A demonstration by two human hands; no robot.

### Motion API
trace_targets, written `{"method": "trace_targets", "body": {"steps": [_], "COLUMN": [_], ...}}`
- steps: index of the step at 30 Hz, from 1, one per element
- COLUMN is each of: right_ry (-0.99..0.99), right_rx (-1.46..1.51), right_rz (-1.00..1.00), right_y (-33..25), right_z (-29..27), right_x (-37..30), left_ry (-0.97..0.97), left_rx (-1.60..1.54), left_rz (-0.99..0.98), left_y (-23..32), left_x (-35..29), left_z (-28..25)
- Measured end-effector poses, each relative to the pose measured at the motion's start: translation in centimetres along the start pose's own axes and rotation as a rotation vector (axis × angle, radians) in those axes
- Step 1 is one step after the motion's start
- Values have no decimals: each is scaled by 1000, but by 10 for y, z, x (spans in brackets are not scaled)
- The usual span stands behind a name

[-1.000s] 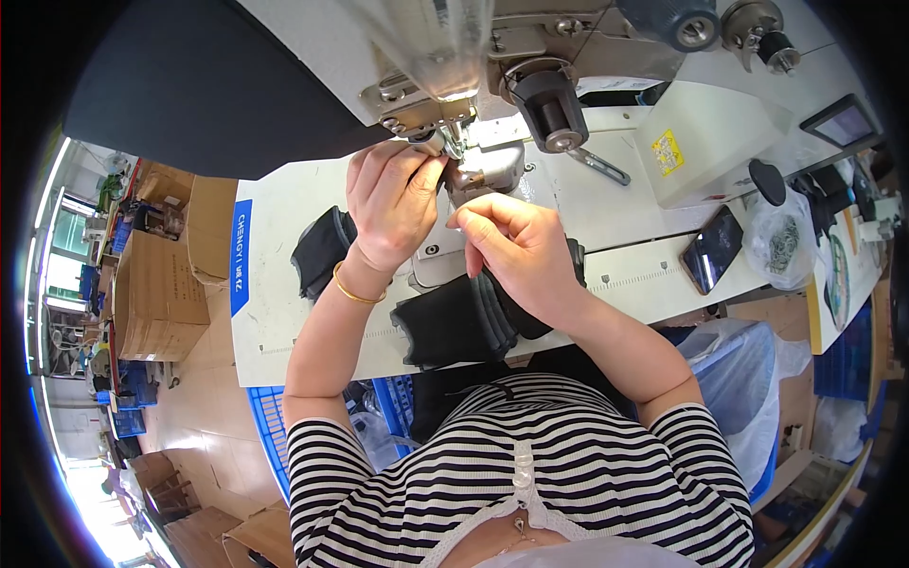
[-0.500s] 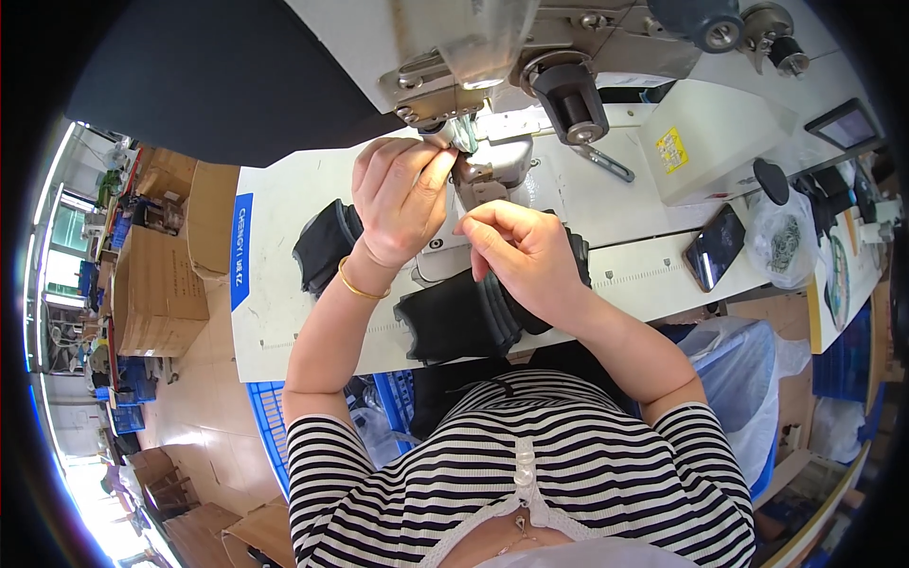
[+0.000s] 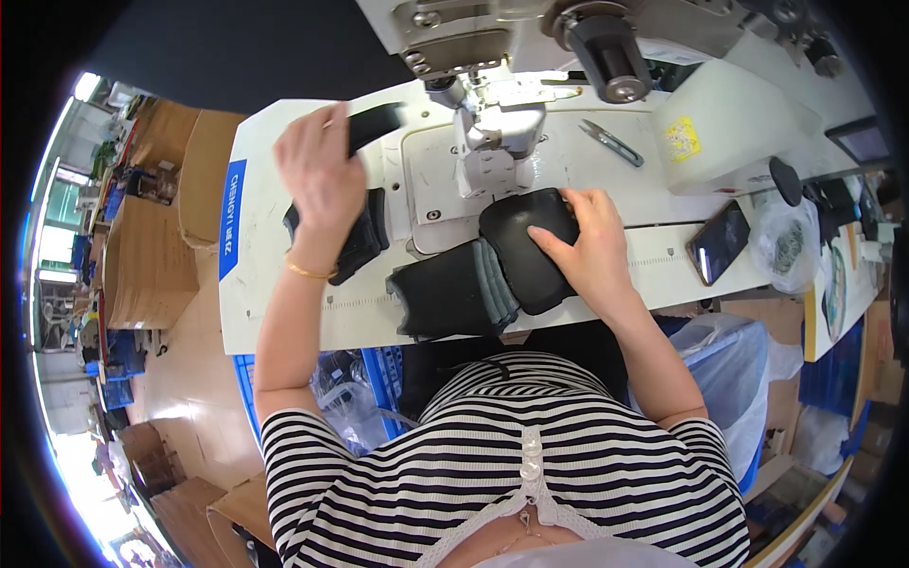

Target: Sew together black fabric shoe components using an industrial sewing machine.

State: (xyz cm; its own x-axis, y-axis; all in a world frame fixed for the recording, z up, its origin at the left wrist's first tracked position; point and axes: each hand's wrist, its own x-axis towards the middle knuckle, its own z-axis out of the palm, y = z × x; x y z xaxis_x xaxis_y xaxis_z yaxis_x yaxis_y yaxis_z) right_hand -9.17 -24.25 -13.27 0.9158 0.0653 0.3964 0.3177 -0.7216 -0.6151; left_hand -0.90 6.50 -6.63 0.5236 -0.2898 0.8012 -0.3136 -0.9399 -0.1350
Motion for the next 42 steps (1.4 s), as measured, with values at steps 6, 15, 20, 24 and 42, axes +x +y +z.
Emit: {"method": "trace_targets", "body": {"steps": [6, 15, 20, 24, 42], "right_ry": [54, 210, 202, 217, -9], "right_rx": [-139, -199, -6, 108, 481], "right_rz": [-69, -222, -173, -81, 165], "right_y": [-2, -7, 2, 9, 5], "right_z": [-1, 4, 0, -3, -7], "right_x": [-4, -9, -4, -5, -7], "left_ry": [-380, -333, -462, -338, -211], "left_rx": [198, -500, -677, -629, -571], "left_rz": [-135, -115, -264, -268, -109], "left_y": [-63, 53, 117, 118, 122], "left_x": [-88, -74, -81, -89, -92], "left_z": [-48, -63, -46, -41, -46]}}
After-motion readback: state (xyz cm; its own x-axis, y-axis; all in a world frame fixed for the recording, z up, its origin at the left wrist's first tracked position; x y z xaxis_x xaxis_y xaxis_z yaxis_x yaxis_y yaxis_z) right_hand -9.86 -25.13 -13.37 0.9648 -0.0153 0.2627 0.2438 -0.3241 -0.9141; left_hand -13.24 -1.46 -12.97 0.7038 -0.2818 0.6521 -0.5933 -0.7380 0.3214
